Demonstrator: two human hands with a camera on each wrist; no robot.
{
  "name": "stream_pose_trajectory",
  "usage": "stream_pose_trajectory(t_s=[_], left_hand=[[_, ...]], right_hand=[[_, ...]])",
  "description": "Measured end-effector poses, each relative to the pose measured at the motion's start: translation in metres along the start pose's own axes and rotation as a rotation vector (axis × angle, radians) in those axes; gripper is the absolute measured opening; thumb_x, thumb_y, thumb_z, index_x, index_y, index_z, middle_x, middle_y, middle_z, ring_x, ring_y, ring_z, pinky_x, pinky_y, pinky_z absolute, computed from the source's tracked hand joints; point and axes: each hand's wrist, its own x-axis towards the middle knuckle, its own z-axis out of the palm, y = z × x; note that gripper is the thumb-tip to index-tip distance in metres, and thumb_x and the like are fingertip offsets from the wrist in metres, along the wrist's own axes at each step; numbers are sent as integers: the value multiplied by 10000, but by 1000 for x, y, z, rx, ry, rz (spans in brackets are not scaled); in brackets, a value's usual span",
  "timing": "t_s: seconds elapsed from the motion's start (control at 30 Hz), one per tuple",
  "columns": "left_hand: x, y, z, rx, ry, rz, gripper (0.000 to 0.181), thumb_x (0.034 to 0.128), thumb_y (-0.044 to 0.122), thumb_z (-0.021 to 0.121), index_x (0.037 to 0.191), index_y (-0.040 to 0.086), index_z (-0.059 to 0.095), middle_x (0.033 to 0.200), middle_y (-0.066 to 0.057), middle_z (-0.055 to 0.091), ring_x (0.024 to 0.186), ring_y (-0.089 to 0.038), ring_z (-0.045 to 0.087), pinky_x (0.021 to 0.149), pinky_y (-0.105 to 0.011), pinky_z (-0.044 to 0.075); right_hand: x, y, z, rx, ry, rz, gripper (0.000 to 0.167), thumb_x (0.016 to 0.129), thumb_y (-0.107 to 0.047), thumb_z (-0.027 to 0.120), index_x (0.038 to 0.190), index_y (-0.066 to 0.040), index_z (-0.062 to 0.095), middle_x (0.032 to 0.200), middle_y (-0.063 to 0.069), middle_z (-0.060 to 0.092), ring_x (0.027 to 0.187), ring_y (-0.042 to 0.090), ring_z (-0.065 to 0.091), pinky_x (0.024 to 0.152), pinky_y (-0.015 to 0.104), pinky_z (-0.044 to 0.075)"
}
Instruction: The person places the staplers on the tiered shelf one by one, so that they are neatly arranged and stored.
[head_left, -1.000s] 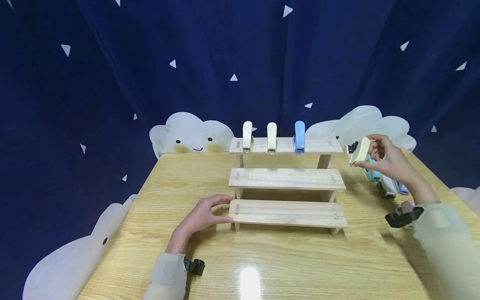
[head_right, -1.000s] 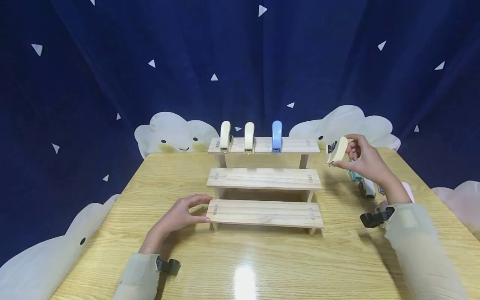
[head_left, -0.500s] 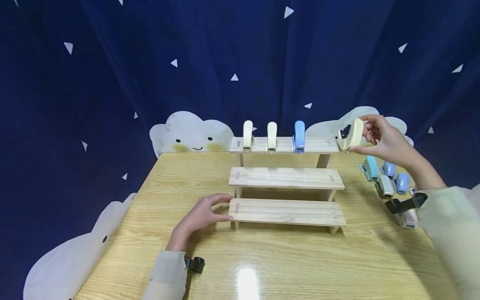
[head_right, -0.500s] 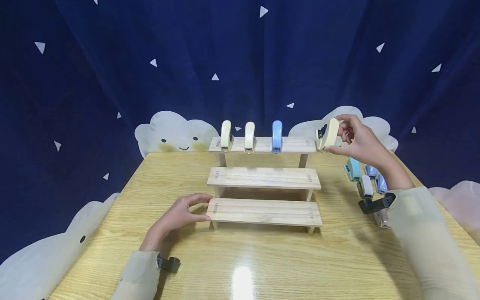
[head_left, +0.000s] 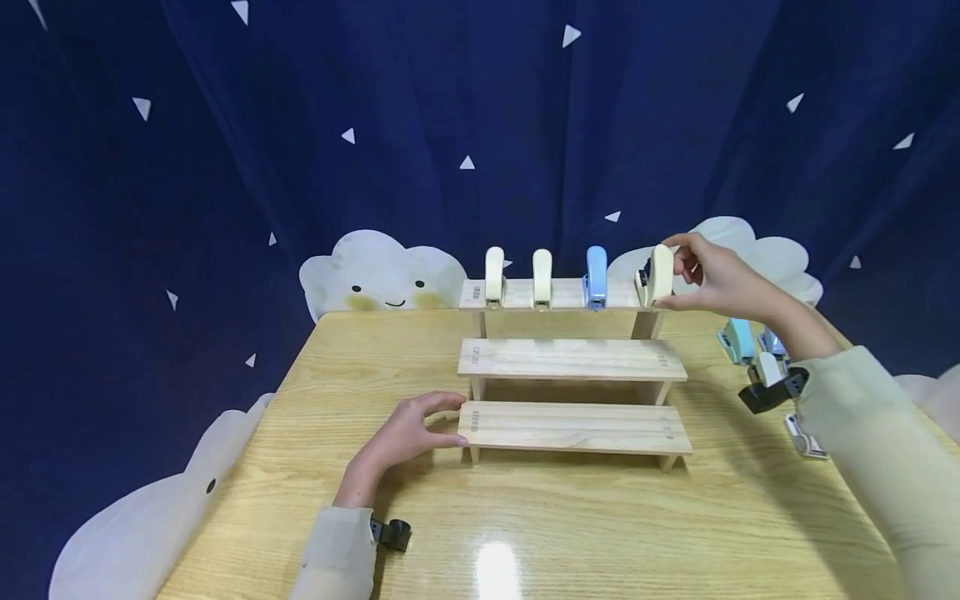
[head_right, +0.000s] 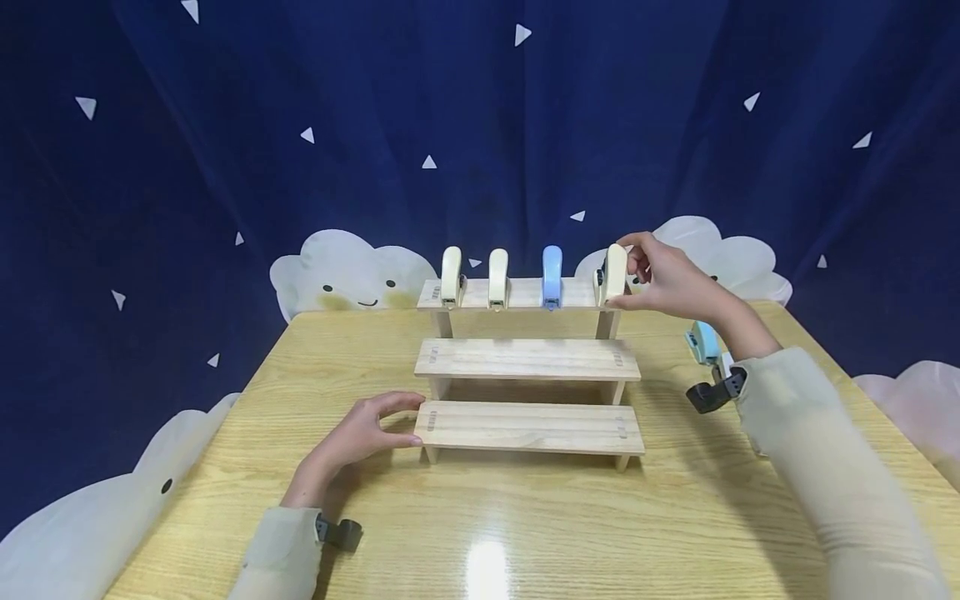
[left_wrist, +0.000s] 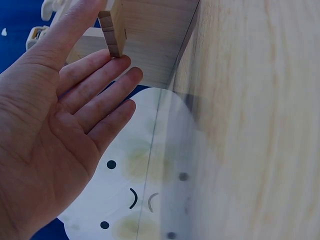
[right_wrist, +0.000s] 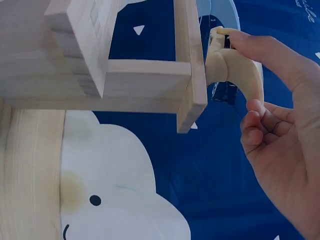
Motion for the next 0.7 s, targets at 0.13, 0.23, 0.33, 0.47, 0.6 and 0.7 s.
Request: stream_pose_trajectory(t_s=[0.13, 0.23, 0.33, 0.47, 0.6, 0.7], left_hand=[[0, 1, 0, -4, -2, 0, 697, 755, 396, 829, 1356, 150, 577, 1342, -45, 633, 1291, -268, 563, 1142, -502, 408], [0, 2, 0, 0, -1, 0, 695, 755, 389, 830, 1355, 143, 579, 1338, -50, 636, 1288, -268, 566, 1140, -504, 410], [0, 2, 0, 5, -2, -2, 698, 755, 386, 831, 1355, 135, 579, 1336, -49, 638, 1287, -264, 567, 1139, -500, 413], [0, 2, 1, 6, -7, -4, 708, 755, 389, 831, 1360, 129, 574, 1341, -49, 634, 1290, -264, 565, 1140, -501, 411], [0, 2, 0, -1, -7, -9, 712, 752, 400, 830, 1362, 141, 572, 1347, -45, 629, 1295, -265, 559, 1143, -508, 405], [0, 1, 0, -1, -4, -11, 700, 751, 405, 830, 1357, 162, 576, 1345, -38, 631, 1298, -266, 557, 1143, -507, 405]], right_hand=[[5, -5, 1, -17, -34, 14, 728, 697, -105, 875, 1285, 11, 462, 857, 46, 496, 710, 99, 437, 585, 172, 363], [8, -7, 2, -33, -59, 30, 730, 714, -122, 868, 1301, 12, 455, 883, 61, 509, 733, 159, 455, 601, 170, 371], [9, -8, 2, -39, -81, 42, 725, 729, -135, 862, 1308, 18, 454, 905, 92, 522, 751, 202, 461, 607, 177, 379], [11, -10, 3, -34, -109, 57, 715, 749, -142, 847, 1316, 30, 448, 935, 126, 533, 762, 154, 457, 616, 177, 398], [12, -9, 4, -33, -122, 65, 718, 761, -139, 834, 1332, 35, 434, 950, 125, 542, 773, 116, 461, 626, 169, 417], [13, -8, 5, -33, -126, 69, 722, 768, -139, 829, 1343, 31, 426, 960, 116, 545, 784, 107, 470, 632, 165, 429]])
